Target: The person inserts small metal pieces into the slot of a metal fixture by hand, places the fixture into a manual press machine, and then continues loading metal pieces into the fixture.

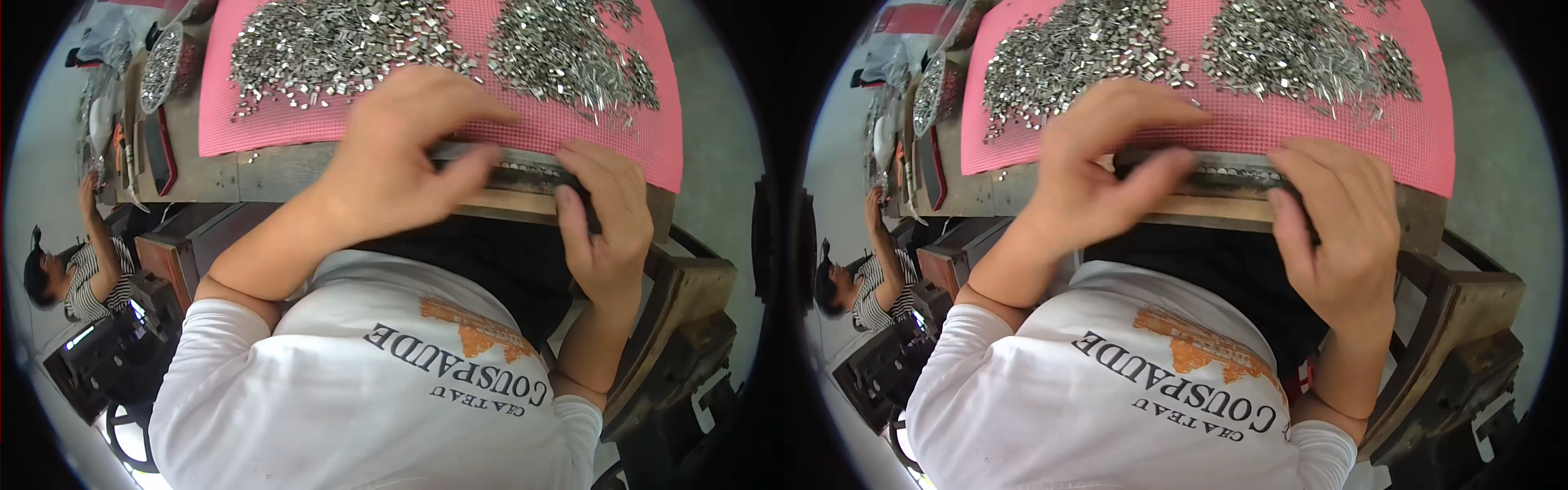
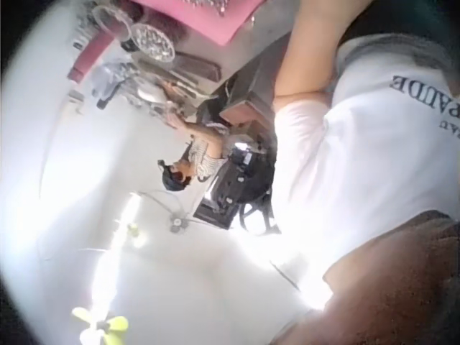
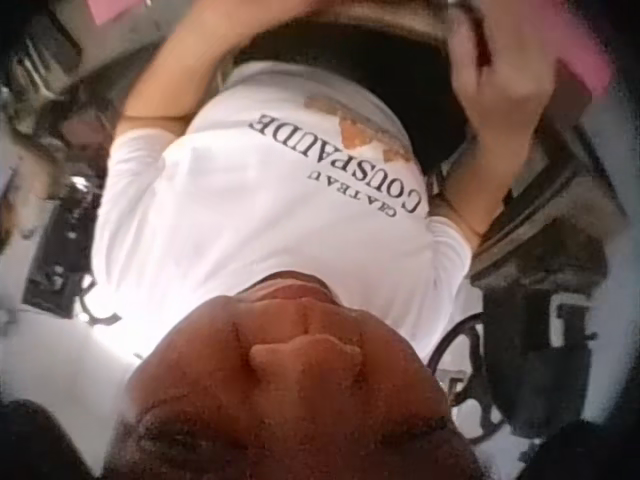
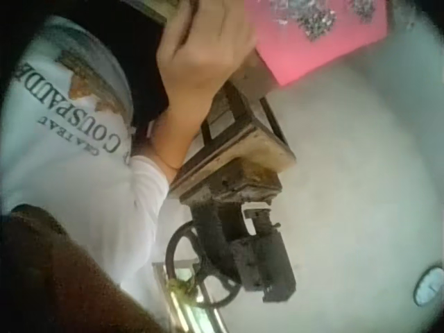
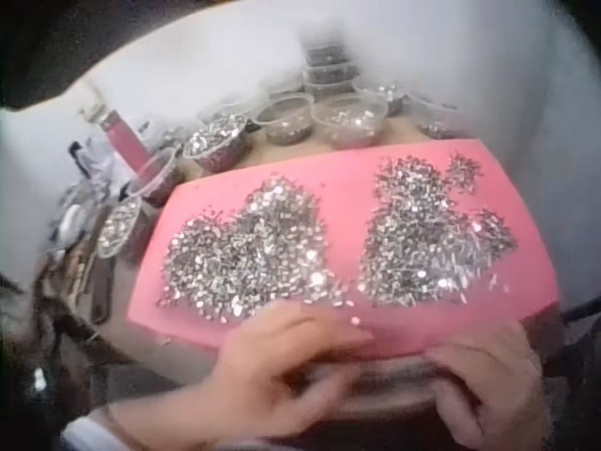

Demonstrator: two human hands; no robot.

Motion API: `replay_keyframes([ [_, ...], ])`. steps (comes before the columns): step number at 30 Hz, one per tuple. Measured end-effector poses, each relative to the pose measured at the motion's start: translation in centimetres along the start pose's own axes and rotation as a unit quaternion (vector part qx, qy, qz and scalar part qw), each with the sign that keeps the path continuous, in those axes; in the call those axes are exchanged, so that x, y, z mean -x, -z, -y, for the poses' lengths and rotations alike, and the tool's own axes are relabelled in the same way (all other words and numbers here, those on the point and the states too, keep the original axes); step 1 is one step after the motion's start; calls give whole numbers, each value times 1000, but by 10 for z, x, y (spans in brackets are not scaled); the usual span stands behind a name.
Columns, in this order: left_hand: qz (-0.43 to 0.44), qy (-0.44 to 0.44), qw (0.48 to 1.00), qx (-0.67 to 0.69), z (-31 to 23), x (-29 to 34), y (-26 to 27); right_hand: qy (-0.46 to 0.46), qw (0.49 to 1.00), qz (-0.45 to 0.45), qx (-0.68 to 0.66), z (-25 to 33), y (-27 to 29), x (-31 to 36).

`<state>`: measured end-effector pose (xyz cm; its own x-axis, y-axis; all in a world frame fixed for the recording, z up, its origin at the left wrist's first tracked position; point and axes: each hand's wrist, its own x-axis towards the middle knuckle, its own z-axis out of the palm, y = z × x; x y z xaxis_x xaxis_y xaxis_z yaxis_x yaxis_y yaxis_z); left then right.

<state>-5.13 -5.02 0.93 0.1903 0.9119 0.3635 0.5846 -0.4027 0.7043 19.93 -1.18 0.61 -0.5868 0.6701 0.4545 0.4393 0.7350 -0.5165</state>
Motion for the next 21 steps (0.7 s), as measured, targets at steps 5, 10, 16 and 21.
replay_keyframes([
  [5, -85, 52, 975, -198, 39, 19, 54, -25, 997, -35, 57, -19, 14, 8],
  [10, -80, 60, 947, -305, 37, 33, 56, -58, 991, -63, 103, -42, 22, 3],
  [16, -60, 87, 953, -285, 36, 30, 57, -45, 987, -44, 149, -53, 22, 2],
  [21, -50, 35, 933, -355, 42, 29, 57, -13, 989, -36, 140, -61, 13, -4],
])
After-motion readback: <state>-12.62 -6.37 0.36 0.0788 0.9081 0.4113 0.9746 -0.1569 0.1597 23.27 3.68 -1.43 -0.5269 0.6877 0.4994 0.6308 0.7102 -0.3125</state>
